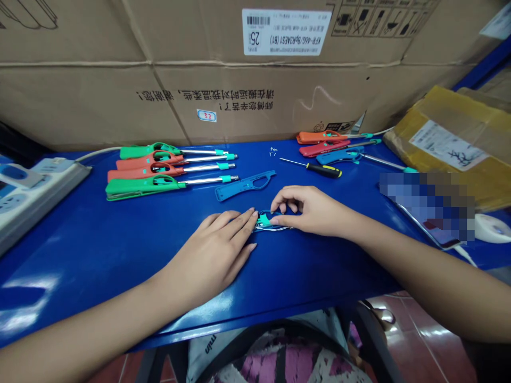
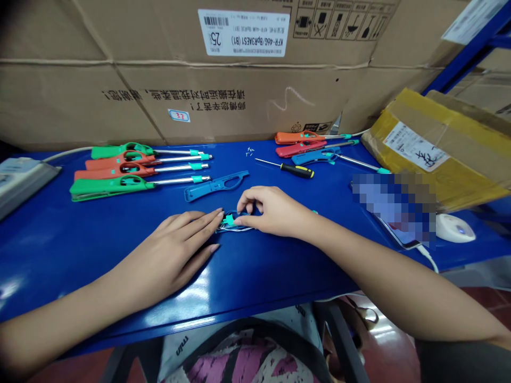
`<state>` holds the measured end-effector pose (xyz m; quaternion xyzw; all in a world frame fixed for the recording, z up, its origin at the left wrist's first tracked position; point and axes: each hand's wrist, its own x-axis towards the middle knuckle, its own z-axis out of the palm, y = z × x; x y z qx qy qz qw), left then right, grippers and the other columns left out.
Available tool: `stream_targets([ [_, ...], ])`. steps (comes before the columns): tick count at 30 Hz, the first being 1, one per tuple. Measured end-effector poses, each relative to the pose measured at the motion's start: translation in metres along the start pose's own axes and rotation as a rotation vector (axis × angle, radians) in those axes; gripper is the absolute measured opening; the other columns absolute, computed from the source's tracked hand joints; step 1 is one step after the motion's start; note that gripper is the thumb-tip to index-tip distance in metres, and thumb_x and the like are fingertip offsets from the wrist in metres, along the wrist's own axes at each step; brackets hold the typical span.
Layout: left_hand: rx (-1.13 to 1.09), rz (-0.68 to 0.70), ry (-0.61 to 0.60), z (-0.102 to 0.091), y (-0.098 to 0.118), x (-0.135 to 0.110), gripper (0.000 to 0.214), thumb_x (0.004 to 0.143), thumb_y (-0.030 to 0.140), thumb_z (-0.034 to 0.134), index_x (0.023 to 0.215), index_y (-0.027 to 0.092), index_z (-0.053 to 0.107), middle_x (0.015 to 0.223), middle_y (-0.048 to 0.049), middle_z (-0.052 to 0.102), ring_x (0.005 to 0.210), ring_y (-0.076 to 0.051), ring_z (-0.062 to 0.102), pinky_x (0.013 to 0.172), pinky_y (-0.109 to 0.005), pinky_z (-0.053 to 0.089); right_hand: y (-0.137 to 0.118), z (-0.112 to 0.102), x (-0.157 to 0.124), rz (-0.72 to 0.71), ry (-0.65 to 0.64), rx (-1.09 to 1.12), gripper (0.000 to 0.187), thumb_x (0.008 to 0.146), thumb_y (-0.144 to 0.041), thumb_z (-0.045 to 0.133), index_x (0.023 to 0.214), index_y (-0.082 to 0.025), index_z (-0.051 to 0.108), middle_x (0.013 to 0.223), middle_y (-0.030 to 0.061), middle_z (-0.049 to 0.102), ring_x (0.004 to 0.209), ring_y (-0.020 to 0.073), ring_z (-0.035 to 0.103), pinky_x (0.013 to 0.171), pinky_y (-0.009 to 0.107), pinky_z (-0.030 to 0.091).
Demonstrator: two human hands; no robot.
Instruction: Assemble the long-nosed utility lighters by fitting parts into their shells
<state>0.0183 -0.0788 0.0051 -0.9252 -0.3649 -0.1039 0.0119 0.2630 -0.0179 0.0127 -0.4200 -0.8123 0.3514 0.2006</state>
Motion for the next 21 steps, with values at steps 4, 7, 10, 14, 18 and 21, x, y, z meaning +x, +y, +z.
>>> stream_targets([
  [4,-0.09,-0.009,-0.019,0.002,-0.002,-0.001,0.048,0.104,0.034,0.043,0.148,0.015,0.048,0.153,-0.014,0.049,0.134,-0.03,0.054,0.109,-0.051,0.047,0.001,-0.027,-0.007,-0.068,-0.065,-0.118,0.016,0.09,-0.034,0.064,0.089,-0.018,0.067,0.089,0.0035,0.066,0.08,0.0151,0.057,0.074,0.029,0.045],
  [7,-0.102,-0.007,-0.031,0.002,-0.003,-0.003,0.056,0.104,0.037,0.042,0.155,0.013,0.035,0.155,-0.0157,0.045,0.139,-0.03,0.049,0.114,-0.052,0.043,-0.001,-0.046,-0.014,-0.11,-0.239,-0.222,0.021,0.087,-0.037,0.07,0.1,-0.021,0.067,0.103,0.0042,0.067,0.094,0.0182,0.06,0.082,0.031,0.046],
  [10,-0.119,-0.03,-0.046,0.002,-0.001,-0.005,0.065,0.104,0.04,0.041,0.159,0.011,0.021,0.152,-0.0178,0.049,0.14,-0.031,0.049,0.115,-0.054,0.041,-0.004,-0.043,-0.014,-0.15,-0.203,-0.214,0.025,0.087,-0.039,0.071,0.103,-0.021,0.065,0.104,0.004,0.067,0.093,0.0179,0.059,0.081,0.03,0.046],
  [14,-0.179,-0.091,-0.036,-0.001,0.0,-0.004,0.062,0.104,0.04,0.041,0.158,0.014,0.023,0.148,-0.017,0.053,0.138,-0.03,0.05,0.116,-0.053,0.042,-0.004,-0.02,-0.007,-0.157,-0.026,-0.137,0.018,0.091,-0.037,0.067,0.09,-0.019,0.064,0.092,0.0034,0.064,0.083,0.016,0.058,0.076,0.029,0.045],
  [18,-0.144,-0.108,0.063,-0.006,-0.001,-0.002,0.055,0.102,0.037,0.045,0.151,0.015,0.034,0.143,-0.0151,0.059,0.133,-0.027,0.056,0.117,-0.053,0.04,0.0,-0.01,-0.004,-0.145,-0.015,-0.123,0.017,0.09,-0.035,0.069,0.089,-0.019,0.066,0.092,0.0037,0.063,0.082,0.0156,0.057,0.075,0.028,0.045],
  [21,-0.089,-0.064,0.084,-0.007,-0.001,-0.004,0.051,0.102,0.032,0.046,0.148,0.012,0.038,0.131,-0.0155,0.067,0.123,-0.027,0.063,0.111,-0.051,0.046,0.001,-0.009,-0.003,-0.143,-0.041,-0.112,0.016,0.09,-0.034,0.069,0.088,-0.019,0.066,0.093,0.0039,0.063,0.084,0.0157,0.058,0.076,0.028,0.045],
])
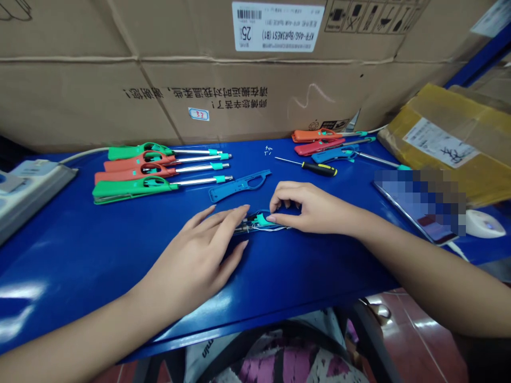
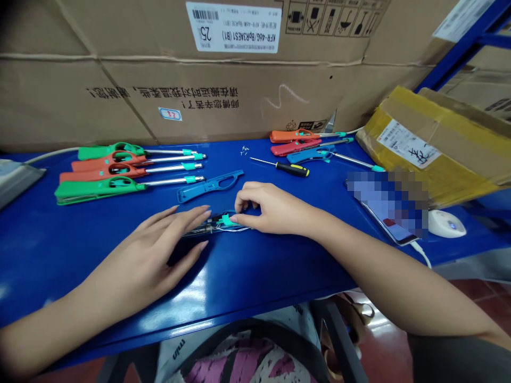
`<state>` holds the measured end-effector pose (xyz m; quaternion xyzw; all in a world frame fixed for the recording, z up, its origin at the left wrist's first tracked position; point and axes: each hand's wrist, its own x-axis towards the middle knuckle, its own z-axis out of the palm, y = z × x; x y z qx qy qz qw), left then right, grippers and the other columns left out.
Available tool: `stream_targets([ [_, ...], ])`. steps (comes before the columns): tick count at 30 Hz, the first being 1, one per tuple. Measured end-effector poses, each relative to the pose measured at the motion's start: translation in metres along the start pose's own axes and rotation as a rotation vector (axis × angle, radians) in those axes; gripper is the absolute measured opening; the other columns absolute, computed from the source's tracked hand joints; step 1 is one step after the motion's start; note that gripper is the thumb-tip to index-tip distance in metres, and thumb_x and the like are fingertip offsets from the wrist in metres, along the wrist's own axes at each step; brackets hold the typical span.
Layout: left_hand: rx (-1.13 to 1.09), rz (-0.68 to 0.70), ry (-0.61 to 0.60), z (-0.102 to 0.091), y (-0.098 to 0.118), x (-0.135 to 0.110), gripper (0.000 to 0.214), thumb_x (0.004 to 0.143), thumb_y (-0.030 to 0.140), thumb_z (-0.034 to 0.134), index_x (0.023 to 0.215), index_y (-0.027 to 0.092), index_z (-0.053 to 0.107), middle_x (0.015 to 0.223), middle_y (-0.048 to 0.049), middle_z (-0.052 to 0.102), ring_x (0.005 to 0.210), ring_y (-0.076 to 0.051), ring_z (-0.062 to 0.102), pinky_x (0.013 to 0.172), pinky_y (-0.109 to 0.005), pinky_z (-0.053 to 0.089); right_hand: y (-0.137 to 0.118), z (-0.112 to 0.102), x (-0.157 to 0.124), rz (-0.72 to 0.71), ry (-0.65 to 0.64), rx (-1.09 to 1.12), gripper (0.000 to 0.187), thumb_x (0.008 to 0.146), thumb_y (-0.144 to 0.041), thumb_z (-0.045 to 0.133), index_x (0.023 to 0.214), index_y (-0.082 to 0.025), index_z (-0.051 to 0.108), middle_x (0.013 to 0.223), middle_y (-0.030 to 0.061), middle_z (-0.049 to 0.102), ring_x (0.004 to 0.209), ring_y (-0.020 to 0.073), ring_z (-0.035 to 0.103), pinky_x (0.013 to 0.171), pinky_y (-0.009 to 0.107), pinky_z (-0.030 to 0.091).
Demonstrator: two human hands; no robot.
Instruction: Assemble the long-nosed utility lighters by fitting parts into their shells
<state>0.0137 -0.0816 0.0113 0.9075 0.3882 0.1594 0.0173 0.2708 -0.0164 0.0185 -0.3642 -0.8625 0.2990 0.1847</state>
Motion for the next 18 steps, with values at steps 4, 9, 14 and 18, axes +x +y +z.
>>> stream_targets([
  [4,0.107,0.085,-0.018,0.001,0.002,-0.003,0.051,0.101,0.026,0.047,0.147,0.005,0.04,0.124,-0.0194,0.07,0.113,-0.031,0.068,0.098,-0.05,0.055,-0.001,0.0,0.001,0.013,0.0,-0.009,0.016,0.087,-0.032,0.072,0.088,-0.018,0.065,0.092,0.0037,0.063,0.083,0.0153,0.058,0.075,0.028,0.045],
  [9,0.19,0.12,-0.012,0.0,-0.002,-0.003,0.048,0.099,0.023,0.049,0.143,0.005,0.048,0.124,-0.0209,0.07,0.112,-0.033,0.068,0.095,-0.05,0.056,0.002,-0.021,-0.008,-0.014,-0.058,-0.058,0.019,0.093,-0.038,0.065,0.095,-0.02,0.064,0.097,0.0038,0.065,0.087,0.0165,0.058,0.078,0.03,0.045],
  [14,0.283,0.162,-0.024,-0.006,-0.009,-0.004,0.057,0.091,0.002,0.039,0.147,0.002,0.044,0.113,-0.0215,0.074,0.106,-0.034,0.071,0.087,-0.048,0.06,0.003,-0.038,-0.017,0.004,-0.294,-0.186,0.022,0.088,-0.04,0.071,0.1,-0.023,0.065,0.105,0.0038,0.065,0.098,0.0203,0.058,0.083,0.032,0.044],
  [18,0.28,0.177,-0.01,-0.007,-0.011,-0.004,0.055,0.089,0.002,0.038,0.142,0.003,0.051,0.116,-0.0204,0.073,0.101,-0.033,0.073,0.08,-0.045,0.063,0.001,-0.028,-0.012,0.017,-0.303,-0.182,0.009,0.093,-0.029,0.065,0.093,-0.02,0.064,0.097,0.0036,0.065,0.088,0.0171,0.057,0.076,0.029,0.042],
])
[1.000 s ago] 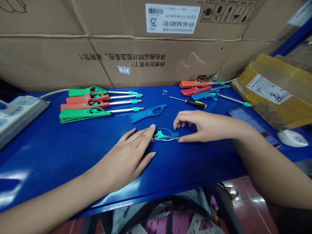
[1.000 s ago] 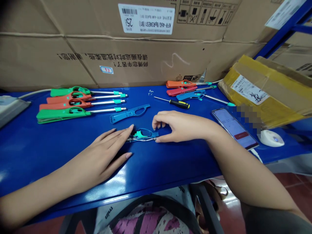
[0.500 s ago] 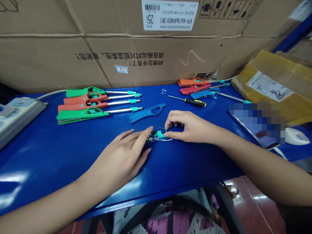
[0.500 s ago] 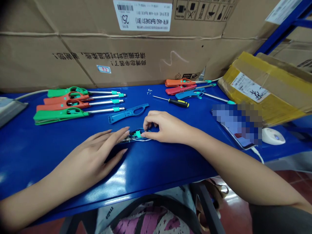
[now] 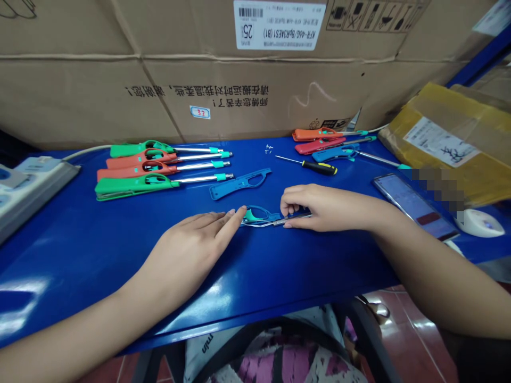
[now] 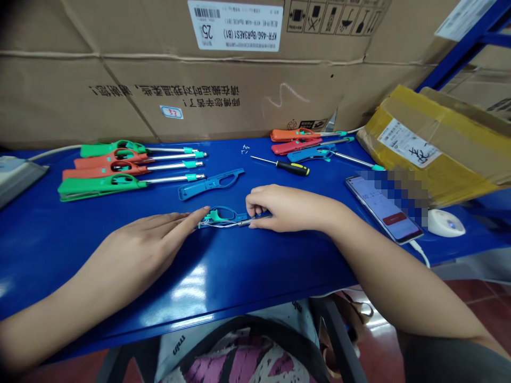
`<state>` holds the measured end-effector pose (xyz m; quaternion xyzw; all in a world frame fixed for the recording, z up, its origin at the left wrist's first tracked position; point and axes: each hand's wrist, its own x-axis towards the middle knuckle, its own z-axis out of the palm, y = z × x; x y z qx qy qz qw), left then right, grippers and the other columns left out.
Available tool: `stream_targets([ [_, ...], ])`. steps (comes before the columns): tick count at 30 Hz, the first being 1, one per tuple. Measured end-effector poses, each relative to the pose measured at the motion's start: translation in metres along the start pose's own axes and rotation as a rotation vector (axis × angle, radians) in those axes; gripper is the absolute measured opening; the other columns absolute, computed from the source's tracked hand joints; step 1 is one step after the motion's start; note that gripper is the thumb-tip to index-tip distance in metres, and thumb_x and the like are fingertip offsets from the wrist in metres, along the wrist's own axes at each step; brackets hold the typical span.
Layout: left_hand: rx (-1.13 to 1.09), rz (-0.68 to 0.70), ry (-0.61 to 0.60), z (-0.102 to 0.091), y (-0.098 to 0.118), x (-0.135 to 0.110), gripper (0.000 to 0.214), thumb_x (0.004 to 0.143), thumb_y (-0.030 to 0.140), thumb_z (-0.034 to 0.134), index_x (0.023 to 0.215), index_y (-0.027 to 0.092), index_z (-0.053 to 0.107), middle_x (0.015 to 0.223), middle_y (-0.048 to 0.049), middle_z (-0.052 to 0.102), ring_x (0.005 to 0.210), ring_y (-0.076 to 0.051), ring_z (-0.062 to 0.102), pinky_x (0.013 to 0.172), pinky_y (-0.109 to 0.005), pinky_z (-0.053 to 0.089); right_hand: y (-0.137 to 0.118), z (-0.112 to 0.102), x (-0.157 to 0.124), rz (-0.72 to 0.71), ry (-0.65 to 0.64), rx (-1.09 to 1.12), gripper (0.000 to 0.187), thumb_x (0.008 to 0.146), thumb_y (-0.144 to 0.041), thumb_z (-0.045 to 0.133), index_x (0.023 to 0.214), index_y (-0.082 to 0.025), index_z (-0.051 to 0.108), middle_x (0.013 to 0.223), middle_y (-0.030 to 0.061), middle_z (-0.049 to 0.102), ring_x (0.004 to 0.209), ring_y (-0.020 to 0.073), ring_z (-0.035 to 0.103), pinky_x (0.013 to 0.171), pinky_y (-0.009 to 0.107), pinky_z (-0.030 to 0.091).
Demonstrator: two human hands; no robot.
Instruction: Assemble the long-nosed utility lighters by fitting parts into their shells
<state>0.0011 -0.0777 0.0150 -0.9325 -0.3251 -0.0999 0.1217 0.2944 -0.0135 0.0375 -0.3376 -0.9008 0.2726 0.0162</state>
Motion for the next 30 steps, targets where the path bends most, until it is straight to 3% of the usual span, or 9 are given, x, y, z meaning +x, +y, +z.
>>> stream_targets([
  [6,-0.058,-0.114,-0.026,0.001,-0.004,0.0,0.048,0.096,0.015,0.046,0.144,0.013,0.052,0.115,-0.0127,0.074,0.091,-0.029,0.074,0.071,-0.041,0.063,-0.004,-0.001,0.003,0.023,0.021,0.019,0.007,0.093,-0.024,0.063,0.089,-0.018,0.063,0.088,0.0012,0.065,0.077,0.0137,0.055,0.068,0.025,0.039],
  [11,-0.251,-0.172,0.138,0.002,0.001,0.011,0.029,0.095,0.03,0.06,0.12,0.019,0.069,0.124,-0.0068,0.072,0.113,-0.028,0.068,0.097,-0.044,0.057,-0.005,-0.003,0.002,0.031,0.041,0.038,0.006,0.092,-0.022,0.062,0.089,-0.018,0.063,0.085,0.0008,0.066,0.073,0.0129,0.056,0.065,0.024,0.039],
  [14,-0.385,-0.173,0.182,0.006,0.003,0.022,0.024,0.095,0.031,0.063,0.116,0.02,0.071,0.119,-0.0041,0.074,0.113,-0.023,0.066,0.1,-0.04,0.055,-0.006,-0.002,0.002,0.027,0.035,0.054,0.005,0.093,-0.022,0.061,0.09,-0.018,0.064,0.085,0.001,0.066,0.073,0.0129,0.056,0.064,0.024,0.039],
  [21,-0.417,-0.132,0.088,0.021,0.005,0.045,0.027,0.096,0.038,0.064,0.116,0.022,0.073,0.12,-0.0055,0.073,0.112,-0.027,0.064,0.096,-0.045,0.053,-0.005,0.001,0.002,0.002,0.048,0.052,0.01,0.095,-0.025,0.058,0.093,-0.018,0.065,0.09,0.0027,0.068,0.076,0.0138,0.058,0.065,0.024,0.04],
  [30,-0.467,-0.132,0.184,0.03,0.006,0.052,0.017,0.097,0.031,0.062,0.099,0.022,0.076,0.112,-0.0031,0.076,0.107,-0.024,0.064,0.093,-0.043,0.05,-0.007,0.001,0.002,-0.047,0.065,0.028,0.017,0.099,-0.023,0.05,0.093,-0.017,0.065,0.091,0.0035,0.068,0.083,0.0155,0.059,0.075,0.026,0.041],
])
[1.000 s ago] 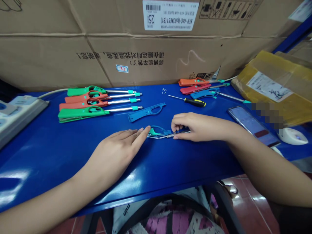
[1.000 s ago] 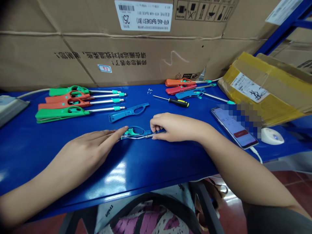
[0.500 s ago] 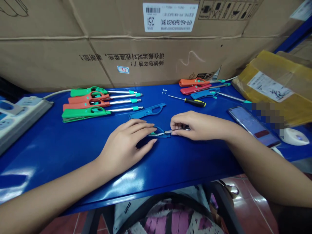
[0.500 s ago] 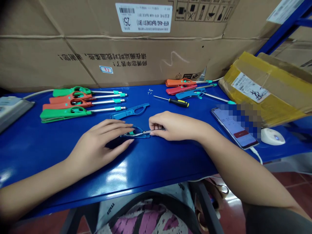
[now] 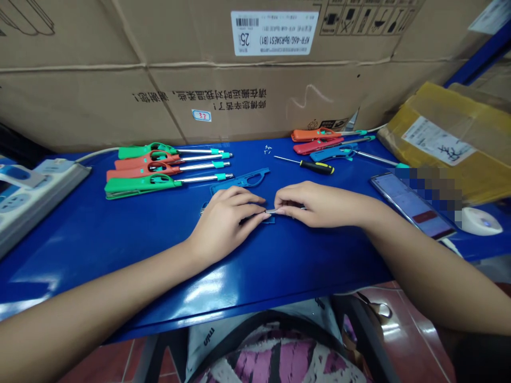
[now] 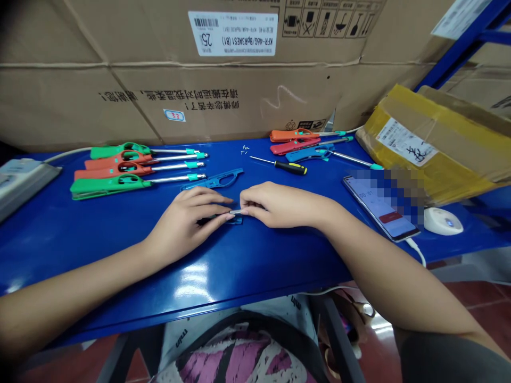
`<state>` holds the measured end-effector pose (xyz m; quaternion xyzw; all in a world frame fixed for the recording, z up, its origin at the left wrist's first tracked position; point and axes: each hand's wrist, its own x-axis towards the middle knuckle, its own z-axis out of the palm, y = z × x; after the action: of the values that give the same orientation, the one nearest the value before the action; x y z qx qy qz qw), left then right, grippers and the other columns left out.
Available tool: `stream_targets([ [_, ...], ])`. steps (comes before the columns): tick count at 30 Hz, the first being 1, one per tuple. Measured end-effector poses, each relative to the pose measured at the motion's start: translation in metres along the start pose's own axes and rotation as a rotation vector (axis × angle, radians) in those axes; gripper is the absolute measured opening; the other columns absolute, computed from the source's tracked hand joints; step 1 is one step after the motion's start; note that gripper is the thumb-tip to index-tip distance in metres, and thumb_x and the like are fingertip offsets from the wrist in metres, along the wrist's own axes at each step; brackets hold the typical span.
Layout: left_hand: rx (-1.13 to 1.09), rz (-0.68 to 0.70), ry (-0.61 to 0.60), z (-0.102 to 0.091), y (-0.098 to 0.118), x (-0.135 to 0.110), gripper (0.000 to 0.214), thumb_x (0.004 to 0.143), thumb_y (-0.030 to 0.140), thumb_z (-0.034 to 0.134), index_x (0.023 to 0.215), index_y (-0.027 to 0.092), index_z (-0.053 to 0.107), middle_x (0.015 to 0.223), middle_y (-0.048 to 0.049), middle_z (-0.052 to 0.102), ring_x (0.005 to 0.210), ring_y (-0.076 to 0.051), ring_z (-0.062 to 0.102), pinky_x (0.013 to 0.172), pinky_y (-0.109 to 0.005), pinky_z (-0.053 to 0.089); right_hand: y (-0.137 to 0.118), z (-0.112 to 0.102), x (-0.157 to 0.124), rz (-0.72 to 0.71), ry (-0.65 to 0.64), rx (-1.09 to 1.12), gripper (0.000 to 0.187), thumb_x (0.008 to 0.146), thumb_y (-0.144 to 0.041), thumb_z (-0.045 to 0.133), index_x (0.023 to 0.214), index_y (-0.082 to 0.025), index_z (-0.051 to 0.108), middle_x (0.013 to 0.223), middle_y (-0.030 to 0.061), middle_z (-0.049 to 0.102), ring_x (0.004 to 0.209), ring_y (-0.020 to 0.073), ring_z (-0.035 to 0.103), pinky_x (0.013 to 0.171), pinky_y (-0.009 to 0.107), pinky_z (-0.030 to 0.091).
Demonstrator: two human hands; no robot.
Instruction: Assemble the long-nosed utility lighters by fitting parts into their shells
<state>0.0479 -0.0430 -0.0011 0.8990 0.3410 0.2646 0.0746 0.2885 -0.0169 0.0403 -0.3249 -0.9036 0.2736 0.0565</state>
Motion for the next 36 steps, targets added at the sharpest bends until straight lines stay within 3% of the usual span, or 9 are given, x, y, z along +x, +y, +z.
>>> stream_targets([
  [6,0.071,0.028,0.063,0.001,-0.003,-0.004,0.021,0.094,0.036,0.067,0.108,0.022,0.074,0.115,-0.0041,0.075,0.11,-0.026,0.064,0.095,-0.043,0.047,0.002,0.002,0.003,-0.008,-0.005,0.028,0.018,0.1,-0.024,0.049,0.092,-0.017,0.064,0.09,0.0031,0.067,0.08,0.0152,0.059,0.074,0.026,0.041],
  [11,0.103,0.095,0.139,0.002,-0.006,-0.006,0.01,0.094,0.028,0.068,0.099,0.024,0.076,0.114,-0.0012,0.076,0.109,-0.024,0.065,0.093,-0.042,0.046,0.003,0.004,0.004,-0.012,-0.023,0.019,0.018,0.1,-0.023,0.048,0.092,-0.017,0.063,0.091,0.0039,0.067,0.083,0.0161,0.059,0.076,0.027,0.041],
  [25,0.057,0.064,0.133,0.004,-0.004,-0.006,0.011,0.095,0.029,0.066,0.096,0.025,0.076,0.109,-0.0008,0.078,0.107,-0.023,0.066,0.094,-0.042,0.042,0.003,0.005,0.005,-0.034,-0.011,-0.01,0.019,0.101,-0.024,0.047,0.091,-0.017,0.062,0.09,0.0043,0.067,0.084,0.0171,0.059,0.077,0.028,0.041],
  [36,-0.053,0.007,0.109,0.002,-0.003,-0.004,0.009,0.092,0.031,0.07,0.09,0.026,0.078,0.106,0.0002,0.078,0.102,-0.022,0.066,0.094,-0.043,0.039,0.0,0.01,0.004,-0.054,0.053,-0.184,0.018,0.099,-0.022,0.049,0.095,-0.018,0.065,0.096,0.0059,0.069,0.088,0.0191,0.062,0.077,0.029,0.041],
])
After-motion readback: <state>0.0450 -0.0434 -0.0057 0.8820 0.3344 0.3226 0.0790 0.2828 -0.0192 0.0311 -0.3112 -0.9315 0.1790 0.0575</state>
